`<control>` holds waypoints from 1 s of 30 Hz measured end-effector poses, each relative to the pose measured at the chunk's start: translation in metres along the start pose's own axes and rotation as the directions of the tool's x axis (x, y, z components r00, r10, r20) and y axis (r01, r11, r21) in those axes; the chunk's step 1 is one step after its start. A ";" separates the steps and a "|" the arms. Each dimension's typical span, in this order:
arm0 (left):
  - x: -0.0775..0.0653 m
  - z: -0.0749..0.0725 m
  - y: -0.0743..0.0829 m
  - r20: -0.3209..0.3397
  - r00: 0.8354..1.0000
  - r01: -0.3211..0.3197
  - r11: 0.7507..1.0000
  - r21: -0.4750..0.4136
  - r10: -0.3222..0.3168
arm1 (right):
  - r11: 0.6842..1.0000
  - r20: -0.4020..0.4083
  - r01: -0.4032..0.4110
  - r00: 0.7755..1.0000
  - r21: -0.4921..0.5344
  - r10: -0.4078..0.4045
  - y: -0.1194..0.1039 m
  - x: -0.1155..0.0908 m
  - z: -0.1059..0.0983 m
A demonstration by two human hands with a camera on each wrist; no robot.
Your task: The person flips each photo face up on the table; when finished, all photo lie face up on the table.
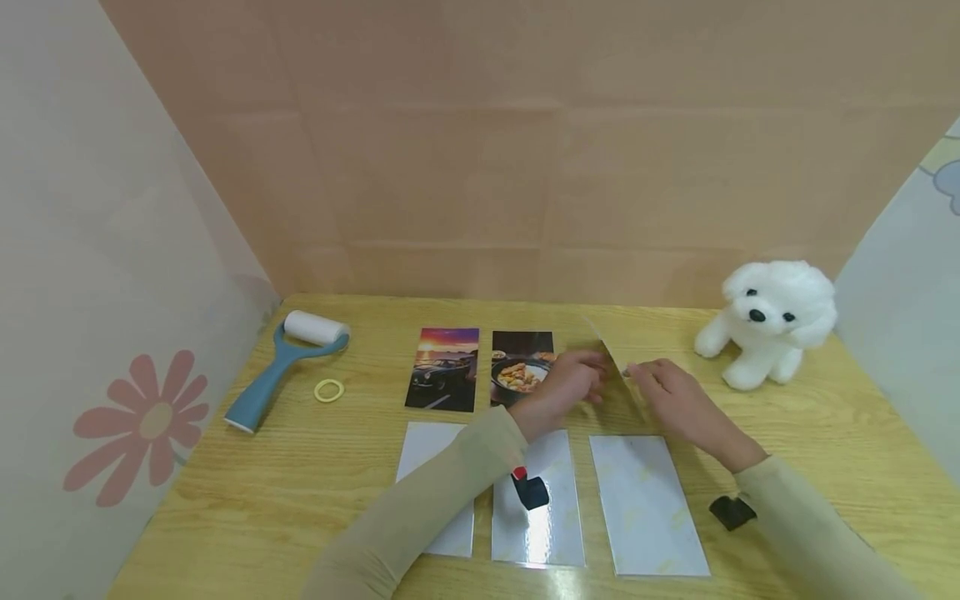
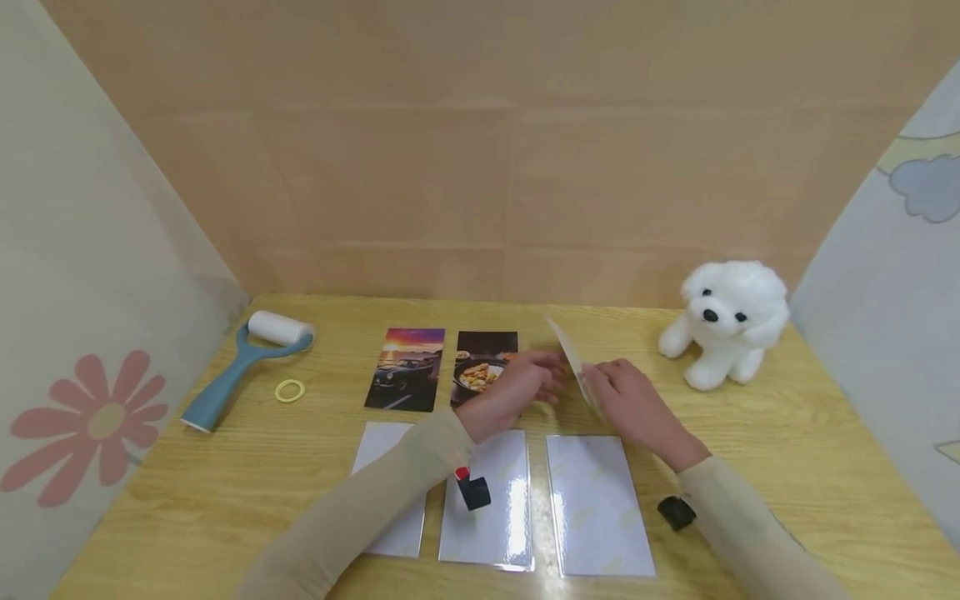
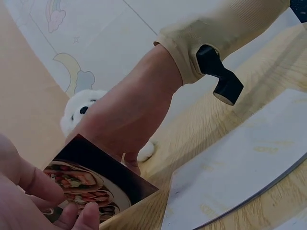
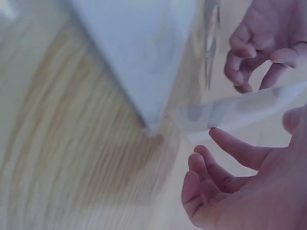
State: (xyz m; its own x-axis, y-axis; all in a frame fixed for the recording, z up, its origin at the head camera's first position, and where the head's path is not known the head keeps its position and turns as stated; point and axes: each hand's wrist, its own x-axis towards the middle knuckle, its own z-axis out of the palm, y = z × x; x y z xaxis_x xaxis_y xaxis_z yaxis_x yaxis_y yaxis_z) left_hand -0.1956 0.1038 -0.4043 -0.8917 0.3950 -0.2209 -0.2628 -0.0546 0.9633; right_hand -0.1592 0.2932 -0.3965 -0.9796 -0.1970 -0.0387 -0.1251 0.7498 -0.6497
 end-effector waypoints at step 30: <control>-0.006 0.005 -0.004 -0.018 0.998 0.060 0.963 0.262 -0.057 | 0.915 -0.029 -0.101 0.992 0.390 0.122 -0.003 0.000 -0.013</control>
State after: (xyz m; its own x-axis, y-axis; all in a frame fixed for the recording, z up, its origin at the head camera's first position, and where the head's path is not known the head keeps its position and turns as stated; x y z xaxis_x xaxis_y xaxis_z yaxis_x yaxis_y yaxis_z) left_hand -0.1872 0.1064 -0.4056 -0.8818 0.3809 -0.2782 -0.2098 0.2116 0.9546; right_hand -0.1608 0.2993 -0.3847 -0.9918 -0.0853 -0.0957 0.0460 0.4600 -0.8867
